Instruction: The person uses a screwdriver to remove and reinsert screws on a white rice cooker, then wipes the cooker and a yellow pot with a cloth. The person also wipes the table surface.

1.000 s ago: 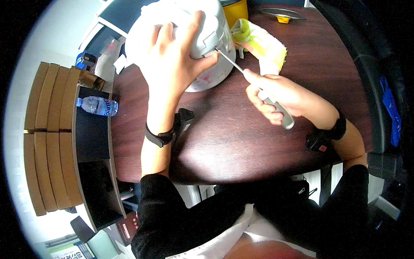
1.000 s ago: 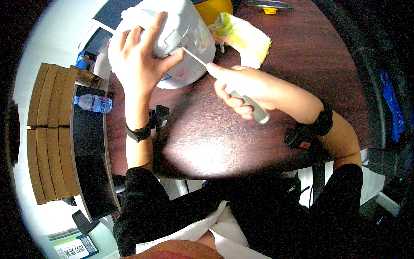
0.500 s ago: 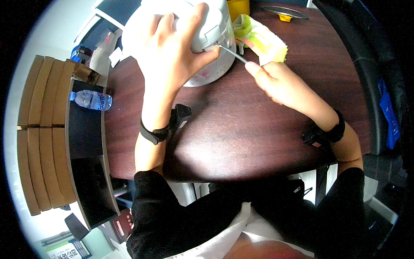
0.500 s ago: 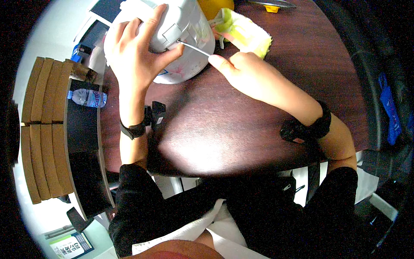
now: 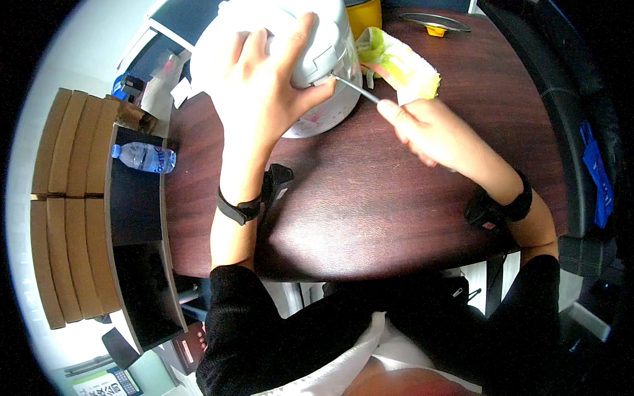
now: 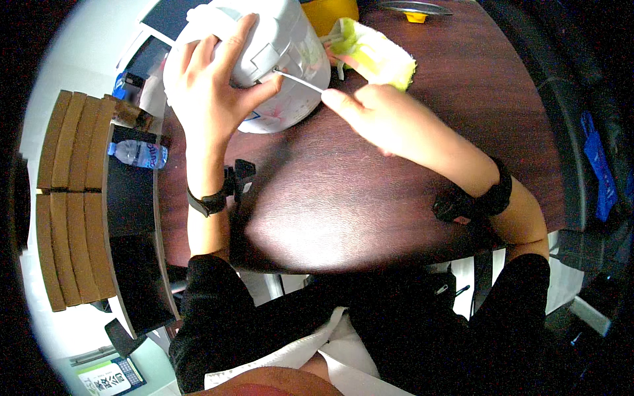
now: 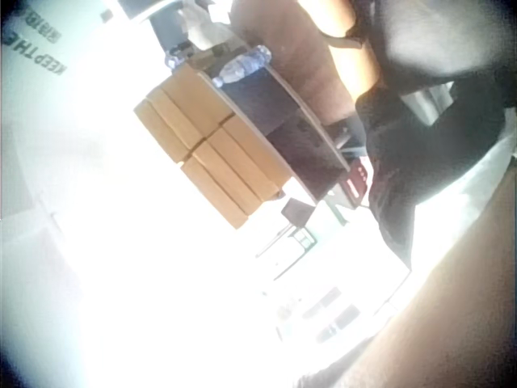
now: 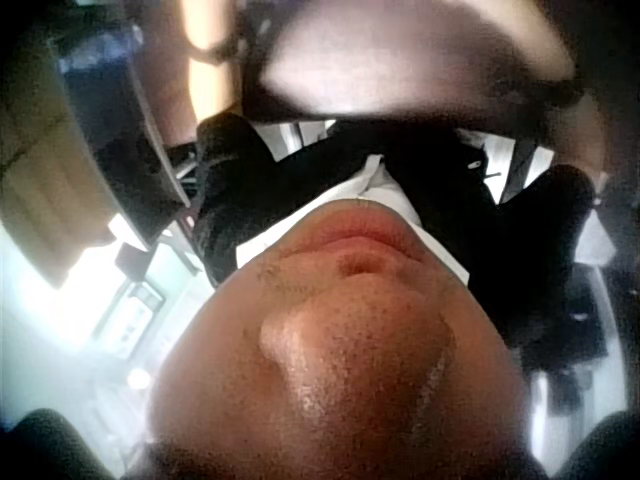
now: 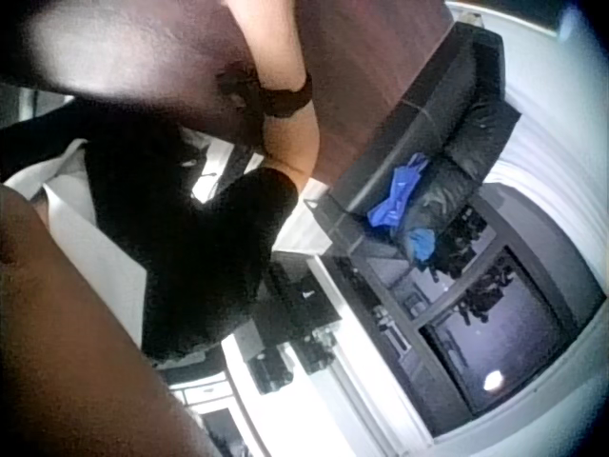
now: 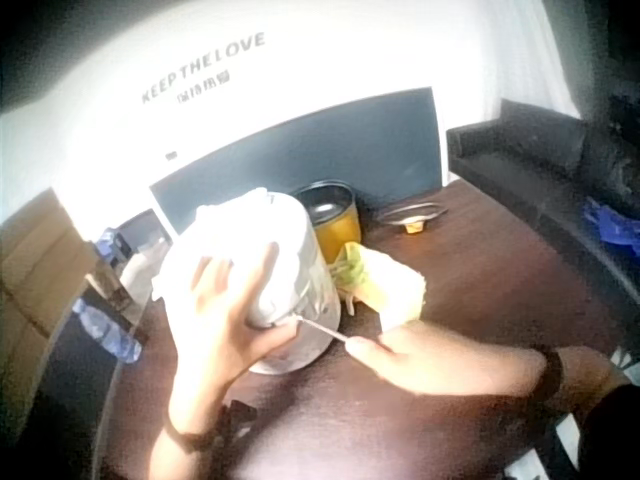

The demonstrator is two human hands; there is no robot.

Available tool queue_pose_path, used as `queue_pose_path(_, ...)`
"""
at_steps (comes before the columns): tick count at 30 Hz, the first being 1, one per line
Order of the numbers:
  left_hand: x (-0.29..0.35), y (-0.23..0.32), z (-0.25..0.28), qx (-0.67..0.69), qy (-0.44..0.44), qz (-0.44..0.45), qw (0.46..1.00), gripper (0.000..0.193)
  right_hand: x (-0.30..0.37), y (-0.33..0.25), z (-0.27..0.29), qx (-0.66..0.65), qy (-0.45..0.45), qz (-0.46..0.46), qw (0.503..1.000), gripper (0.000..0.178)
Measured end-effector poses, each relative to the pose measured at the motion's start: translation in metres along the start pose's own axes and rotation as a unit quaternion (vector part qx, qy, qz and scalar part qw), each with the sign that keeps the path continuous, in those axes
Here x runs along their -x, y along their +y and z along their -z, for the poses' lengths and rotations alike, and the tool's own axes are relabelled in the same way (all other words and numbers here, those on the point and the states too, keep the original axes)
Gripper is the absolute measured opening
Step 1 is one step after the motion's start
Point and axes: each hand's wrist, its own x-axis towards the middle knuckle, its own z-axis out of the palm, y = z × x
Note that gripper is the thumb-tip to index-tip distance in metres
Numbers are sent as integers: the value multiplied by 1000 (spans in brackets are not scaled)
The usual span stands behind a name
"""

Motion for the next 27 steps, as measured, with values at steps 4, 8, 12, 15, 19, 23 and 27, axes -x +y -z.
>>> queue_pose_path(4,-5,7,11,-9,-28,-14,999,76,-4,9,-2,171,185,168,953,62)
queue_pose_path(8,1,11,12,47,-59,44,996,90,-9,13,-4,135,104,112,979,64)
queue_pose_path(12,2,10,14,19,-80,55,995,92,-11,12,-20,-203,-114,8,972,63)
queue_pose_path(15,2,10,17,4,-92,56,994,92,-14,16,-23,-381,-236,-27,893,66)
queue_pose_path(19,4,9,12,52,-47,46,996,92,-7,9,-32,-434,-237,-41,868,65)
queue_pose_path(23,-1,12,19,32,-96,56,993,91,0,2,-42,-459,-192,-58,865,66)
queue_pose_path(27,1,13,15,57,-84,68,993,92,5,-5,-48,-518,-250,-93,812,66)
